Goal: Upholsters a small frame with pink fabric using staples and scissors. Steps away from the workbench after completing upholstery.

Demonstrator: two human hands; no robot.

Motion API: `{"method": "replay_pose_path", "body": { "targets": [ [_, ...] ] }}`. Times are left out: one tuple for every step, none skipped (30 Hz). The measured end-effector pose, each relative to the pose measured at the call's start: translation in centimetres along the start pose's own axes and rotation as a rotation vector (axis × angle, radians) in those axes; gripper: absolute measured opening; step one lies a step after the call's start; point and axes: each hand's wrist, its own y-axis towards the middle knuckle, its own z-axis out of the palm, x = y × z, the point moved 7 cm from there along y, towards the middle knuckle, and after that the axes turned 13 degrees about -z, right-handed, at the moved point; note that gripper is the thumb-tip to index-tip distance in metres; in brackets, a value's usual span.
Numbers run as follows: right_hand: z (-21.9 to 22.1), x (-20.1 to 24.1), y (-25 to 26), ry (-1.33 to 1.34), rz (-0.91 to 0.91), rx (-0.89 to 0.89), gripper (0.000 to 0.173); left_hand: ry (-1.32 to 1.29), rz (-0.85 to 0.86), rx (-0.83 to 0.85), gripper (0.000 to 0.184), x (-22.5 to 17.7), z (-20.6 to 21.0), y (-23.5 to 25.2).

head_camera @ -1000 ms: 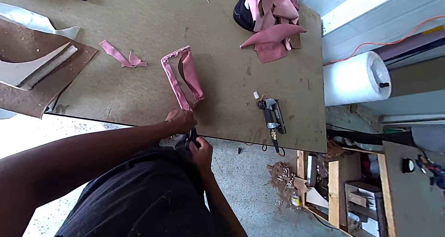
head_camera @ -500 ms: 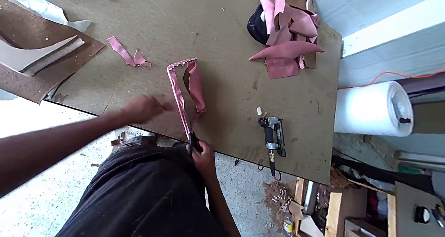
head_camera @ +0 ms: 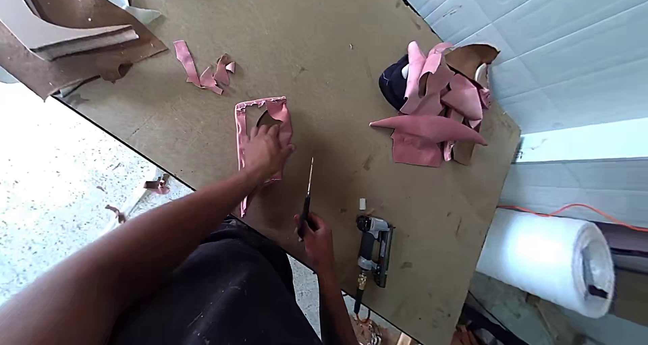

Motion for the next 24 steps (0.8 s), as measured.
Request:
{"method": "replay_pose_path", "body": {
  "targets": [
    [-0.7,-0.1,0.4,0.012,0.005,0.053,0.029,-0.005,0.041,-0.033,0.058,-1.4,1.3,-0.7],
    [-1.4,-0.3,0.6,0.022,0.014,0.108,0.035,-0.008,0.116,-0.051,0.043,-2.4,2.6,-1.3],
    [-2.2,-0.6,0.9,0.014,0.024,0.151,0.042,0.004,0.21,-0.046,0.03,-3.1,3.8,-1.8],
    [-3.2,-0.9,1.1,0.008,0.033,0.176,0.047,0.02,0.3,-0.023,0.022,-3.4,5.0,-2.2],
    [-4.2,-1.2,1.3,0.016,0.056,0.194,0.05,0.035,0.375,0.003,0.02,-3.3,6.1,-2.6],
    [-5.1,-1.5,1.5,0.019,0.089,0.21,0.051,0.04,0.429,0.017,0.021,-2.8,6.9,-2.9],
    [-6.2,-1.9,1.9,-0.001,0.119,0.224,0.051,0.025,0.462,0.018,0.024,-2.2,7.2,-3.0],
    [-7.2,-2.1,2.4,-0.055,0.137,0.242,0.05,-0.003,0.482,0.007,0.026,-1.8,7.3,-3.0],
    [-8.0,-2.2,3.1,-0.13,0.148,0.27,0.05,-0.026,0.48,0.0,0.026,-1.4,7.2,-3.0],
    [-8.4,-2.0,3.9,-0.209,0.148,0.31,0.051,-0.039,0.461,0.003,0.027,-1.0,7.0,-3.0],
    [-8.6,-1.4,4.9,-0.289,0.142,0.351,0.053,-0.042,0.439,0.024,0.028,-0.5,6.8,-2.9],
    [-8.5,-0.8,6.1,-0.36,0.127,0.386,0.053,-0.038,0.426,0.053,0.029,-0.1,6.5,-2.7],
    [-8.3,-0.1,7.3,-0.417,0.127,0.416,0.054,-0.022,0.43,0.093,0.027,0.5,6.0,-2.5],
    [-7.9,0.3,8.1,-0.467,0.142,0.453,0.055,0.007,0.455,0.138,0.024,1.1,5.4,-2.5],
    [-7.2,0.5,8.7,-0.516,0.169,0.496,0.057,0.048,0.488,0.175,0.02,2.0,4.6,-2.7],
    [-6.4,0.6,8.9,-0.549,0.196,0.536,0.058,0.093,0.515,0.19,0.018,2.9,3.7,-2.8],
    [-5.4,0.6,8.7,-0.563,0.222,0.569,0.059,0.136,0.532,0.181,0.019,3.8,2.8,-3.1],
    [-4.3,0.7,8.4,-0.549,0.241,0.586,0.059,0.168,0.546,0.156,0.021,4.5,2.1,-3.4],
    [-3.1,0.6,8.1,-0.499,0.255,0.58,0.058,0.187,0.549,0.126,0.027,4.9,1.7,-3.6],
    [-2.1,0.6,7.5,-0.426,0.276,0.555,0.057,0.192,0.548,0.095,0.034,5.1,1.4,-3.9],
    [-1.2,0.6,6.7,-0.331,0.305,0.521,0.056,0.186,0.554,0.077,0.04,5.0,1.4,-4.3],
    [-0.5,0.6,5.9,-0.234,0.332,0.489,0.055,0.179,0.565,0.075,0.042,4.8,1.7,-4.6],
    [-0.1,0.6,5.1,-0.159,0.355,0.464,0.053,0.171,0.586,0.084,0.041,4.6,2.3,-5.0],
    [0.3,0.6,4.3,-0.113,0.37,0.451,0.053,0.166,0.613,0.098,0.036,4.3,3.0,-5.3]
  ]
}}
